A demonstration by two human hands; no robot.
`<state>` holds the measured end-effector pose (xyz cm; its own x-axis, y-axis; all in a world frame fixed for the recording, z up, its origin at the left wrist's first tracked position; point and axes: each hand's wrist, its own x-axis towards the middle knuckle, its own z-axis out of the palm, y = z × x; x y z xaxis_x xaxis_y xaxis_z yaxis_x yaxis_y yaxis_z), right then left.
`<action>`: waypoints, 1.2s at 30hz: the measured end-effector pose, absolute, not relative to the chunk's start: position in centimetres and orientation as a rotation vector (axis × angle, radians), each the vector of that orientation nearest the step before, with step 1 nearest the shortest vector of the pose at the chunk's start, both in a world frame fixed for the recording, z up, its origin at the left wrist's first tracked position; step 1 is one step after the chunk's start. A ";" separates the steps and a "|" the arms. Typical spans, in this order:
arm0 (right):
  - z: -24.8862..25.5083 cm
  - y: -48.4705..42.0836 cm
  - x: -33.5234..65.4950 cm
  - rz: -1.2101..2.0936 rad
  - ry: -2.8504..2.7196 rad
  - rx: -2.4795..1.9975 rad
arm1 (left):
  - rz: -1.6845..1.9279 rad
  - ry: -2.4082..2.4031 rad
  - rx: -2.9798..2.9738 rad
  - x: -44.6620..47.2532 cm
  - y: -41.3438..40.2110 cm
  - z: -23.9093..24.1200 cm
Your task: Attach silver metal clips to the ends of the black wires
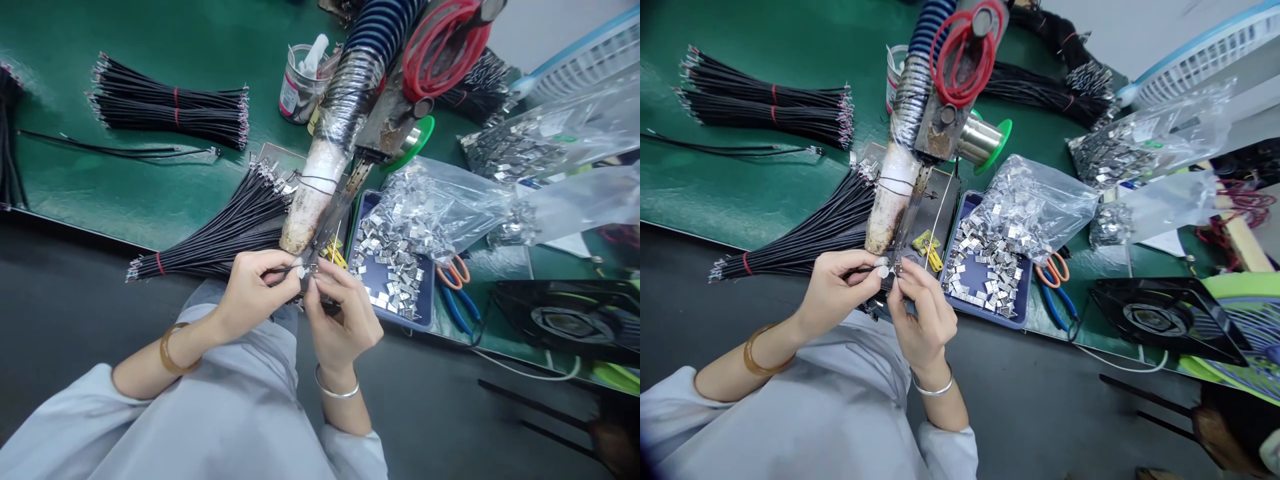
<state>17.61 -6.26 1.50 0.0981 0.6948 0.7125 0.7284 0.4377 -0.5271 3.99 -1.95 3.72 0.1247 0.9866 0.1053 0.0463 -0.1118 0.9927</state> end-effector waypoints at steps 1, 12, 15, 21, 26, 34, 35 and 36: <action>1.5 -6.3 17.6 -0.034 -1.611 -1.274 | 1.174 1.102 1.389 4.0 -1.9 3.7; 1.5 -6.1 17.8 -0.122 -1.661 -1.295 | 1.110 1.100 1.390 4.0 -2.2 3.7; 1.7 -6.1 17.5 -0.125 -1.645 -1.286 | 1.154 1.110 1.408 4.0 -2.2 3.8; 1.5 -6.8 17.3 -0.150 -1.687 -1.266 | 1.083 1.084 1.325 4.0 -2.1 3.8; 1.4 -7.2 18.1 -0.192 -1.759 -1.246 | 0.968 1.046 1.286 3.7 -2.2 3.8; 1.4 -6.7 19.4 -0.159 -1.905 -1.134 | 0.801 0.861 1.495 1.7 -1.6 4.0; 1.4 -6.7 19.4 -0.107 -1.856 -1.142 | 0.827 0.871 1.587 1.5 -1.6 3.9; 1.5 -6.7 19.4 -0.055 -1.799 -1.160 | 0.870 0.882 1.693 1.3 -1.7 3.7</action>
<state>19.37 -6.66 1.48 -0.0884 0.6792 0.7286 0.7226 0.5472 -0.4225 1.34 -1.71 3.71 0.4758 0.8683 0.1400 0.1513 -0.2376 0.9595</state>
